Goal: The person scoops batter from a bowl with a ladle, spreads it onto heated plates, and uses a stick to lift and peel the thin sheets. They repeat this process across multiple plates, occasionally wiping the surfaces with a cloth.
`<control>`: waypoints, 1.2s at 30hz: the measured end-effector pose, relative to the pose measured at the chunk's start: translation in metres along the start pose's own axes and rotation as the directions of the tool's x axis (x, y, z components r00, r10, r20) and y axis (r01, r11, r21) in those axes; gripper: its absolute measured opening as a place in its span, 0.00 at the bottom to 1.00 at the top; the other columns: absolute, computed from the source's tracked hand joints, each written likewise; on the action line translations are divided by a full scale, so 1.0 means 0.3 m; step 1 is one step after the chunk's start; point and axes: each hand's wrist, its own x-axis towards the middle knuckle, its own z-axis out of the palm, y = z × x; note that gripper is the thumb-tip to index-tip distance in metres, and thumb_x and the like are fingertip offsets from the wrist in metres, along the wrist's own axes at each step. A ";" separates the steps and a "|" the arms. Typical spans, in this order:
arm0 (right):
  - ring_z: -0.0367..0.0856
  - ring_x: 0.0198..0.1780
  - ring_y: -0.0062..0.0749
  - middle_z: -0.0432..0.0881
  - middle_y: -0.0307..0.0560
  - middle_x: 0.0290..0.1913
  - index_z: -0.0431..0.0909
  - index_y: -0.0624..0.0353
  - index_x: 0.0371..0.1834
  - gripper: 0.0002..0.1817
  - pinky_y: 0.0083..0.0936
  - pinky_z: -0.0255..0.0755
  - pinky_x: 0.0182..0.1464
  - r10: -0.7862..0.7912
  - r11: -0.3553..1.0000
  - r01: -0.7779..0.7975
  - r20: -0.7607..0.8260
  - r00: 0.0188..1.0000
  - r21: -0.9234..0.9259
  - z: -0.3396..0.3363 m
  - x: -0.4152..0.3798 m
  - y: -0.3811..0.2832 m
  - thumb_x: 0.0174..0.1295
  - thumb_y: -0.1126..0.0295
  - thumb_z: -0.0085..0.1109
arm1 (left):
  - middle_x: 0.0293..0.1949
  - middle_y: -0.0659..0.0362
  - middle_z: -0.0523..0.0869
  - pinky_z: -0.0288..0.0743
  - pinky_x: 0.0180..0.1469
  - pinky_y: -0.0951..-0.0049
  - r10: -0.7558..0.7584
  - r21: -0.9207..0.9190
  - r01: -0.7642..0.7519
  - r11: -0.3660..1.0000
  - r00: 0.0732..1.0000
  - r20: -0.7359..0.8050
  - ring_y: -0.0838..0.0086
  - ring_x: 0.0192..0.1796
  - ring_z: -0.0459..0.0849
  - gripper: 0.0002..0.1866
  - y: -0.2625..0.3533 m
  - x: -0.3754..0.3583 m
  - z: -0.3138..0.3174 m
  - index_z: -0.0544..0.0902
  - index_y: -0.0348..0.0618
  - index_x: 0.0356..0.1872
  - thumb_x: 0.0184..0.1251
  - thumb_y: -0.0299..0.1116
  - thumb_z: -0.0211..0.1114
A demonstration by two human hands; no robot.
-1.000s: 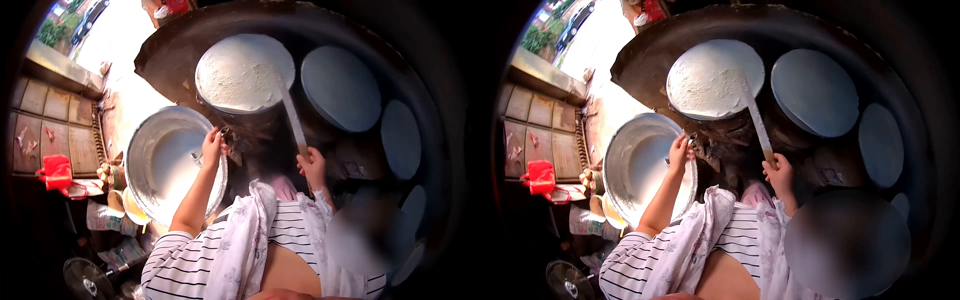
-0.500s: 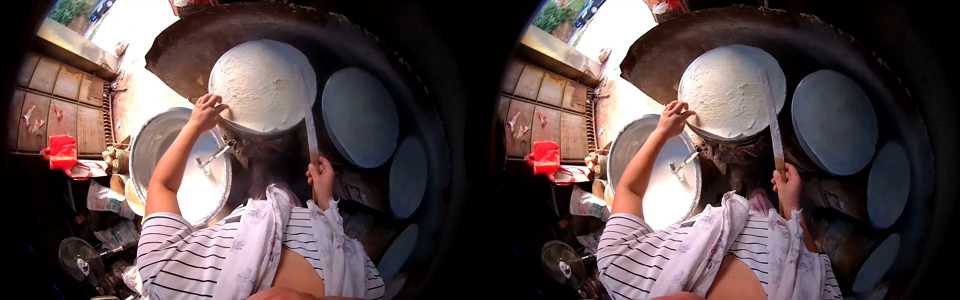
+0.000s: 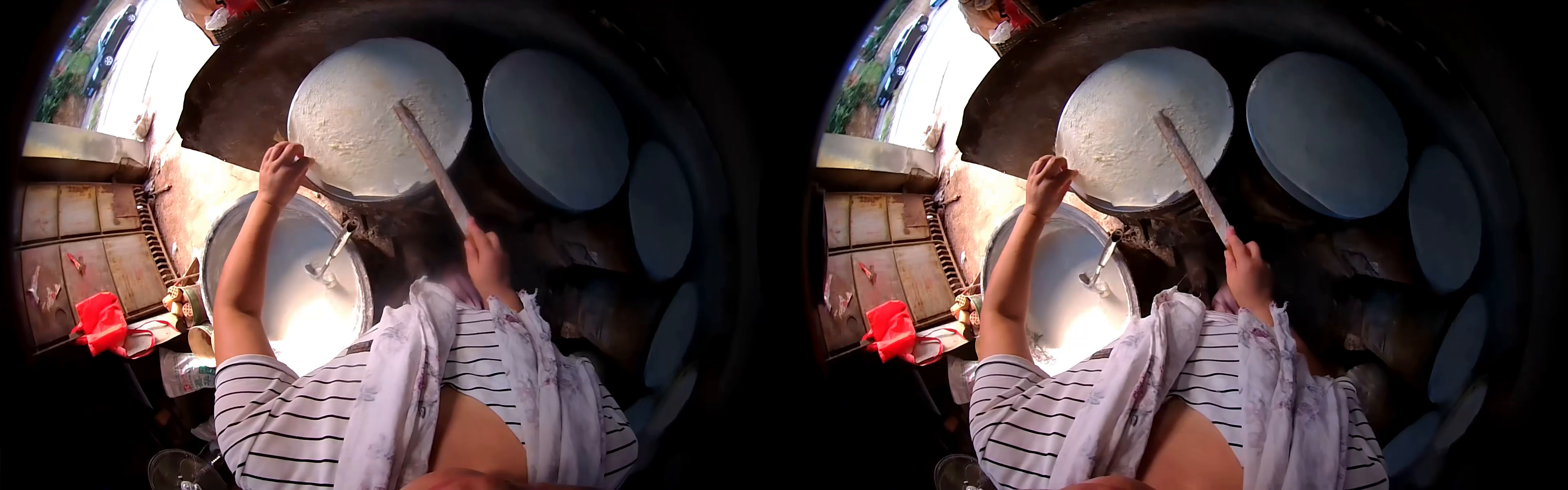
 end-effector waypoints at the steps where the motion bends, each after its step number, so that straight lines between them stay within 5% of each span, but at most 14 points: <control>1: 0.78 0.36 0.54 0.77 0.54 0.36 0.74 0.50 0.59 0.23 0.40 0.74 0.37 -0.011 1.000 0.010 -0.010 1.000 -0.002 -0.022 0.042 -0.011 0.58 0.72 0.59 | 0.36 0.64 0.77 0.72 0.47 0.65 0.008 0.002 -0.008 1.000 0.999 -0.042 0.67 0.45 0.78 0.06 0.009 0.010 -0.011 0.82 0.52 0.26 0.44 0.31 0.67; 10: 0.79 0.35 0.53 0.78 0.54 0.35 0.75 0.50 0.59 0.24 0.38 0.75 0.37 0.059 0.998 -0.059 0.041 0.997 0.021 -0.072 -0.121 0.010 0.56 0.74 0.60 | 0.43 0.63 0.75 0.70 0.51 0.65 -0.155 0.072 0.152 0.986 0.988 0.027 0.65 0.50 0.75 0.16 0.023 -0.025 -0.011 0.85 0.57 0.37 0.43 0.27 0.67; 14: 0.80 0.32 0.55 0.76 0.51 0.34 0.75 0.42 0.57 0.21 0.45 0.75 0.33 -0.044 0.998 0.044 -0.008 0.999 -0.047 -0.077 -0.007 0.030 0.59 0.68 0.59 | 0.44 0.62 0.75 0.69 0.52 0.64 -0.218 0.146 0.216 0.965 0.976 -0.001 0.65 0.51 0.74 0.21 0.004 -0.023 0.035 0.84 0.59 0.41 0.41 0.27 0.67; 17: 0.79 0.35 0.58 0.77 0.55 0.35 0.75 0.49 0.56 0.18 0.45 0.75 0.34 -0.081 0.997 0.081 -0.018 0.997 0.018 -0.069 0.052 0.032 0.61 0.68 0.57 | 0.44 0.61 0.75 0.70 0.49 0.63 -0.187 0.195 0.194 0.961 0.981 -0.053 0.63 0.49 0.75 0.25 -0.046 -0.007 0.088 0.83 0.60 0.45 0.39 0.27 0.68; 18: 0.78 0.36 0.58 0.77 0.56 0.35 0.75 0.50 0.55 0.18 0.45 0.75 0.35 -0.126 0.990 0.127 -0.029 0.992 0.060 -0.063 0.080 0.022 0.61 0.69 0.57 | 0.42 0.59 0.77 0.73 0.47 0.62 -0.098 0.149 0.124 0.981 0.980 -0.172 0.62 0.46 0.77 0.23 -0.065 -0.004 0.100 0.83 0.54 0.43 0.39 0.23 0.67; 19: 0.79 0.39 0.55 0.79 0.60 0.39 0.75 0.58 0.54 0.18 0.37 0.74 0.39 -0.140 0.977 0.144 -0.035 0.990 0.161 -0.074 0.043 0.015 0.60 0.77 0.56 | 0.39 0.59 0.78 0.74 0.42 0.61 -0.285 -0.049 0.282 0.958 0.923 -0.258 0.62 0.41 0.78 0.19 -0.100 -0.029 0.166 0.82 0.50 0.40 0.42 0.24 0.66; 22: 0.81 0.43 0.48 0.80 0.56 0.43 0.75 0.55 0.58 0.23 0.33 0.75 0.47 -0.018 0.986 -0.001 0.116 0.993 0.165 -0.062 -0.102 0.102 0.56 0.78 0.61 | 0.40 0.59 0.77 0.74 0.44 0.64 -0.151 0.104 0.177 0.979 0.963 -0.222 0.65 0.43 0.77 0.18 -0.099 -0.010 0.128 0.83 0.53 0.42 0.46 0.26 0.64; 24: 0.82 0.43 0.46 0.81 0.53 0.42 0.75 0.51 0.60 0.27 0.33 0.75 0.48 0.115 0.985 -0.131 0.143 0.983 0.111 -0.074 -0.166 0.087 0.54 0.79 0.61 | 0.42 0.60 0.76 0.71 0.49 0.64 -0.271 0.114 0.281 0.953 0.958 -0.094 0.64 0.49 0.75 0.21 -0.062 0.003 0.099 0.83 0.57 0.44 0.44 0.27 0.64; 26: 0.82 0.43 0.49 0.81 0.56 0.42 0.75 0.52 0.59 0.25 0.34 0.75 0.47 0.126 0.992 -0.123 0.178 0.976 -0.029 -0.122 -0.134 0.035 0.56 0.78 0.60 | 0.43 0.60 0.75 0.70 0.51 0.63 -0.318 0.132 0.328 0.935 0.944 -0.092 0.63 0.51 0.74 0.21 -0.073 0.003 0.106 0.83 0.57 0.44 0.43 0.27 0.63; 29: 0.80 0.37 0.53 0.78 0.55 0.36 0.74 0.50 0.59 0.23 0.40 0.75 0.39 -0.070 0.997 0.069 0.090 0.993 0.019 -0.143 0.000 0.012 0.58 0.72 0.59 | 0.44 0.60 0.74 0.69 0.53 0.64 -0.371 0.158 0.377 0.913 0.926 -0.068 0.64 0.53 0.73 0.21 -0.058 0.022 0.135 0.83 0.57 0.44 0.44 0.26 0.61; 36: 0.80 0.36 0.53 0.78 0.55 0.36 0.75 0.50 0.59 0.23 0.40 0.75 0.37 -0.101 0.991 0.095 0.057 0.993 0.099 -0.085 -0.058 0.073 0.58 0.72 0.59 | 0.44 0.61 0.74 0.70 0.53 0.64 -0.325 0.175 0.344 0.922 0.937 -0.132 0.64 0.52 0.73 0.19 -0.117 0.046 0.151 0.84 0.60 0.43 0.47 0.28 0.61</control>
